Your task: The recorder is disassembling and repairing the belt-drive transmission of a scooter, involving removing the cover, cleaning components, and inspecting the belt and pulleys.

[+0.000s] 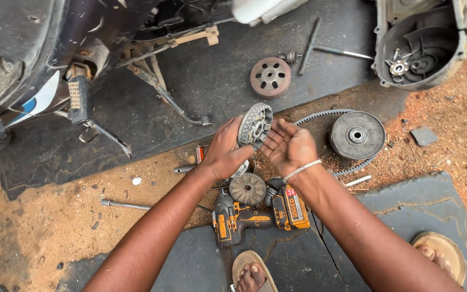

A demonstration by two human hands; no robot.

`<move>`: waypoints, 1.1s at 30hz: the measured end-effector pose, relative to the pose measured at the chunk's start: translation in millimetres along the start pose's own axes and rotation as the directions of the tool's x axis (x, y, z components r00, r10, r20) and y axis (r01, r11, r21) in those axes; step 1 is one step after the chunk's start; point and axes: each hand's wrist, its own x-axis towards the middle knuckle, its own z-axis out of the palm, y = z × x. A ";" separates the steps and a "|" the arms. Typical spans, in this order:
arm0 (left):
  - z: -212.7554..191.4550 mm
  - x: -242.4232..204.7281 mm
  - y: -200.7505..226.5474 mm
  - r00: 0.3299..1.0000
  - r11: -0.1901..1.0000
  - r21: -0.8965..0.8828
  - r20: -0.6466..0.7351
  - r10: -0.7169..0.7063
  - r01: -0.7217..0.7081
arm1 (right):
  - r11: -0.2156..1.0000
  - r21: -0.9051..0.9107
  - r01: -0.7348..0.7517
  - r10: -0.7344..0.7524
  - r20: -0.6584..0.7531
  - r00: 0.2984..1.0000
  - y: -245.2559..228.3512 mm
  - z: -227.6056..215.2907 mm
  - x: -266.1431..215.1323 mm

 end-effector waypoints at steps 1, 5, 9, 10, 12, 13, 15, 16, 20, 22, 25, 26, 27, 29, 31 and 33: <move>1.9 -0.4 2.2 0.997 0.994 0.079 -0.002 0.074 -0.074 | 0.997 0.074 0.037 -0.040 0.042 0.998 5.2 -6.2 5.2; 8.5 -3.2 18.5 0.970 0.933 0.275 0.002 0.242 -0.233 | 0.951 0.284 0.123 -0.163 0.121 0.979 25.4 -26.2 25.0; 18.4 -10.8 61.9 0.987 0.909 0.392 -0.009 0.161 -0.145 | 0.924 0.344 0.170 -0.224 0.124 0.967 26.8 -13.9 6.2; 21.9 -10.8 65.4 0.991 0.876 0.469 -0.011 0.132 -0.111 | 0.925 0.353 0.142 -0.212 0.169 0.963 24.8 -10.3 -0.2; 26.8 -10.2 69.4 0.995 0.836 0.543 -0.010 0.104 -0.082 | 0.924 0.365 0.116 -0.203 0.211 0.956 23.0 -8.4 -6.0; 27.9 -9.4 69.7 0.993 0.787 0.609 0.005 0.122 -0.100 | 0.922 0.373 0.104 -0.199 0.225 0.954 23.0 -9.7 -4.9; 28.0 -9.0 72.2 0.990 0.732 0.671 0.022 0.139 -0.118 | 0.919 0.383 0.092 -0.195 0.240 0.951 21.0 -10.3 -2.5; 27.0 -9.3 74.2 0.991 0.731 0.674 0.016 0.133 -0.109 | 0.921 0.375 0.103 -0.196 0.222 0.955 19.1 -9.8 -1.0; 23.4 -10.2 72.5 0.992 0.802 0.597 -0.085 0.094 -0.025 | 0.923 0.374 0.089 -0.200 0.270 0.942 10.8 -2.9 -6.4; 18.9 -7.2 64.5 0.987 0.878 0.476 -0.159 0.034 0.046 | 0.913 0.400 0.077 -0.210 0.302 0.930 7.7 -1.0 -9.1; 12.6 -1.6 44.2 0.951 0.985 0.099 -0.290 -0.108 0.142 | 0.898 0.438 0.041 -0.205 0.334 0.920 0.2 4.0 -16.3; 10.2 0.1 35.9 0.922 0.977 -0.149 -0.336 -0.195 0.153 | 0.893 0.451 0.017 -0.187 0.335 0.923 -2.4 6.3 -19.2; 6.7 3.2 14.3 0.920 0.977 -0.150 -0.339 -0.196 0.153 | 0.894 0.448 0.014 -0.184 0.337 0.923 -4.5 8.7 -21.6; -0.3 9.6 -29.2 0.854 0.807 -0.587 -0.384 -0.351 0.068 | 0.896 0.444 -0.017 -0.154 0.345 0.926 -8.9 13.6 -26.2; -11.0 10.9 -32.9 0.843 0.681 -0.730 -0.326 -0.428 0.063 | 0.905 0.425 -0.018 -0.152 0.364 0.919 -9.8 11.3 -23.0; -20.4 13.2 -29.9 0.831 0.530 -0.846 -0.255 -0.495 0.056 | 0.913 0.407 -0.021 -0.149 0.381 0.913 -11.0 8.9 -19.6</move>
